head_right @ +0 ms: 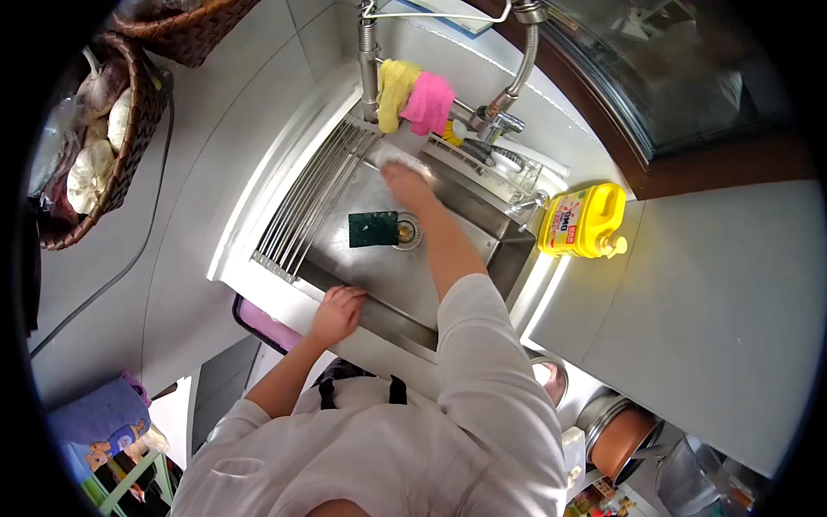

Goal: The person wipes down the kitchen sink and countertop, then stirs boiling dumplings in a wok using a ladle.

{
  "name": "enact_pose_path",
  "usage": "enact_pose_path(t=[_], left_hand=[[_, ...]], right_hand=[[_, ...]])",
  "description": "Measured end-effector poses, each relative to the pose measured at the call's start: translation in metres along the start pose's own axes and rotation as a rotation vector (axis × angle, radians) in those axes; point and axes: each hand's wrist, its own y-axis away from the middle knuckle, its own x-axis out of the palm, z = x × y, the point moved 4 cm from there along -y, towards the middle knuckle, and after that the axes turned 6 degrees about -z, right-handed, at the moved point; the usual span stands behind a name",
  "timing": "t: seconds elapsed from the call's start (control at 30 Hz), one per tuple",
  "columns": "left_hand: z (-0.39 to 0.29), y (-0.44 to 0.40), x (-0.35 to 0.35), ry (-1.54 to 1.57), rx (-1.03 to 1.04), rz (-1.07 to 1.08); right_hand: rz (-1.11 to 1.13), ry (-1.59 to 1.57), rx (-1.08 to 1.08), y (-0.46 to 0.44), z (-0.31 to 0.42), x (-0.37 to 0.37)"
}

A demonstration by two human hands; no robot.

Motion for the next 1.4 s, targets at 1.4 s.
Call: enact_pose_path(t=[1.4], left_hand=[[-0.043, 0.048, -0.055, 0.184, 0.286, 0.091]], right_hand=[[-0.795, -0.304, 0.899, 0.443, 0.264, -0.077]])
